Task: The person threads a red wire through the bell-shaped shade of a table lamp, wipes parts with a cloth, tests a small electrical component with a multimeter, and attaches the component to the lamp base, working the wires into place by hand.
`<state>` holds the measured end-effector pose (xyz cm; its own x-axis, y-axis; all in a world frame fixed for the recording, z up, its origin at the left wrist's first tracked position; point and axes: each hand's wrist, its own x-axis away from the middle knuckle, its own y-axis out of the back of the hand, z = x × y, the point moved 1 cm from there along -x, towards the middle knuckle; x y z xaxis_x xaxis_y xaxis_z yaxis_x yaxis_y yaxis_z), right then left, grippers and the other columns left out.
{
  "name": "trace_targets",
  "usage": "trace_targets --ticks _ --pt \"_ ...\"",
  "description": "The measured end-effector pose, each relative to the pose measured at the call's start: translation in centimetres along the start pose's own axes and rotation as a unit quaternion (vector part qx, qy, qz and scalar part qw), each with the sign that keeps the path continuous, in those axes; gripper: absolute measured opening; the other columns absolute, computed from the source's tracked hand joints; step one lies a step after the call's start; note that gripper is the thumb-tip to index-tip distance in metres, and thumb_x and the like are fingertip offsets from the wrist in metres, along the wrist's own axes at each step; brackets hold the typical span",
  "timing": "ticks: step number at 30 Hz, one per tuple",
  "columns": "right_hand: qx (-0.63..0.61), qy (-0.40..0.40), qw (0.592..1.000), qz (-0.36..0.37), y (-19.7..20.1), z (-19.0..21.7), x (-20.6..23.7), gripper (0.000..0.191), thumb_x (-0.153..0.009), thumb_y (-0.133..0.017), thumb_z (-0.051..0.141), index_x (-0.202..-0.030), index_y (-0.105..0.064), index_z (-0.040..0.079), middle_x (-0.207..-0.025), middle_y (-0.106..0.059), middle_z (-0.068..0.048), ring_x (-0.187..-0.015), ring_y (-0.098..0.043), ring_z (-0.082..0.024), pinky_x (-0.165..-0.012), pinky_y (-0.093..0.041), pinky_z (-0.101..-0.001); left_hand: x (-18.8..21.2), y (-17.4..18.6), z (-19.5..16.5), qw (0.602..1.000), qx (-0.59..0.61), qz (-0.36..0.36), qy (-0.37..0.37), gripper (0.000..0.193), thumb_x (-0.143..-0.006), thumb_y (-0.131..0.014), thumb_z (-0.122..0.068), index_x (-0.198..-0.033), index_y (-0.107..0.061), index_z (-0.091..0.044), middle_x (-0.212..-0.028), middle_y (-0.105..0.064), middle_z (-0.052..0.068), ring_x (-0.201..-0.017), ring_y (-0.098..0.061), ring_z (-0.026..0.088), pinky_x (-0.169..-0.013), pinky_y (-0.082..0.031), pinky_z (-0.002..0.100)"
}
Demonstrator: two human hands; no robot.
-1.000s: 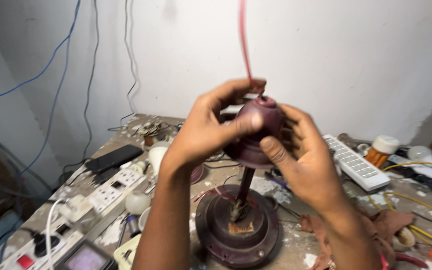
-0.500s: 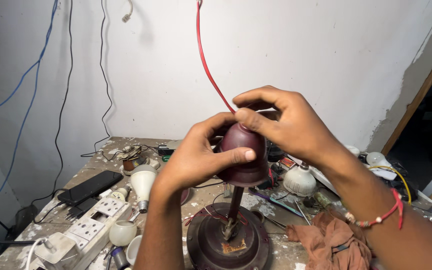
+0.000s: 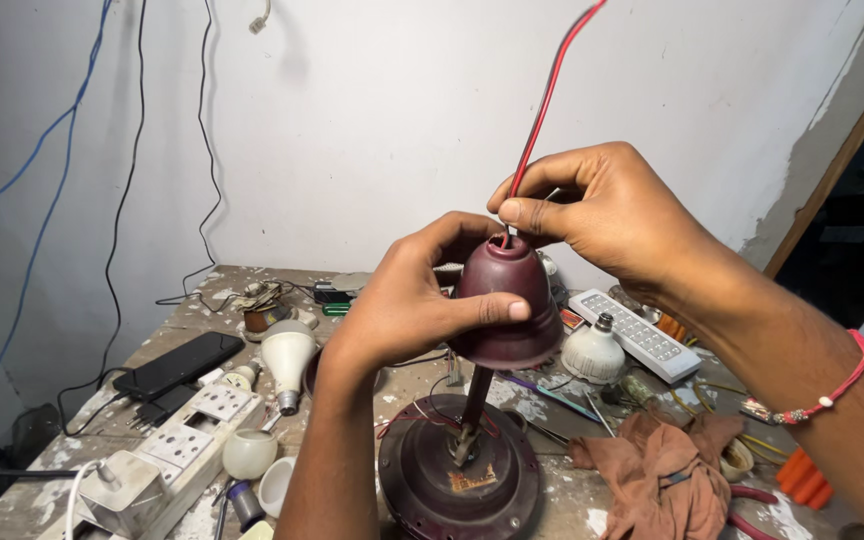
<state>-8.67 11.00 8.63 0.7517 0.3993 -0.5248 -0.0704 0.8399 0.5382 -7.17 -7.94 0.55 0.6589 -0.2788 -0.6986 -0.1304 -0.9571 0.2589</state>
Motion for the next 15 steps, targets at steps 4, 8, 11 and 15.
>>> trace_targets --ticks 4,8,11,15 --pt "0.012 0.025 1.000 -0.010 -0.3 0.1 0.2 0.014 -0.089 -0.074 0.006 -0.100 -0.078 -0.001 -0.086 -0.077 -0.008 -0.078 -0.072 -0.012 -0.074 -0.062 -0.0286 0.1 -0.2 -0.7 0.993 -0.097 -0.050 -0.051 0.069 -0.066 -0.093 -0.035 -0.122 -0.068 -0.006 -0.111 -0.077 0.009 -0.101 -0.077 0.021 -0.089 -0.062 0.034" --pt "0.026 0.038 0.999 -0.015 -0.3 0.3 0.3 0.014 -0.090 -0.073 0.007 -0.100 -0.078 -0.001 -0.087 -0.078 -0.007 -0.080 -0.073 -0.012 -0.076 -0.063 -0.0279 0.2 -0.1 -1.3 0.986 -0.138 -0.065 -0.067 0.071 -0.064 -0.093 -0.037 -0.121 -0.068 -0.005 -0.110 -0.076 0.011 -0.101 -0.077 0.022 -0.088 -0.063 0.034" --pt "0.039 0.044 0.998 -0.015 -0.4 0.5 0.3 0.014 -0.089 -0.074 0.007 -0.100 -0.079 0.000 -0.088 -0.079 -0.006 -0.081 -0.073 -0.011 -0.077 -0.062 -0.0275 0.4 0.0 -1.3 0.990 -0.126 -0.049 -0.036 0.073 -0.064 -0.093 -0.038 -0.123 -0.065 -0.005 -0.111 -0.075 0.011 -0.102 -0.077 0.022 -0.088 -0.062 0.036" --pt "0.064 0.052 0.996 -0.017 -0.7 0.7 0.3 0.014 -0.089 -0.075 0.008 -0.100 -0.079 0.001 -0.088 -0.079 -0.006 -0.081 -0.072 -0.010 -0.078 -0.061 -0.0278 0.6 -0.1 -0.9 0.993 -0.109 -0.031 -0.013 0.074 -0.066 -0.092 -0.040 -0.122 -0.060 -0.003 -0.114 -0.073 0.012 -0.105 -0.076 0.022 -0.091 -0.061 0.036"
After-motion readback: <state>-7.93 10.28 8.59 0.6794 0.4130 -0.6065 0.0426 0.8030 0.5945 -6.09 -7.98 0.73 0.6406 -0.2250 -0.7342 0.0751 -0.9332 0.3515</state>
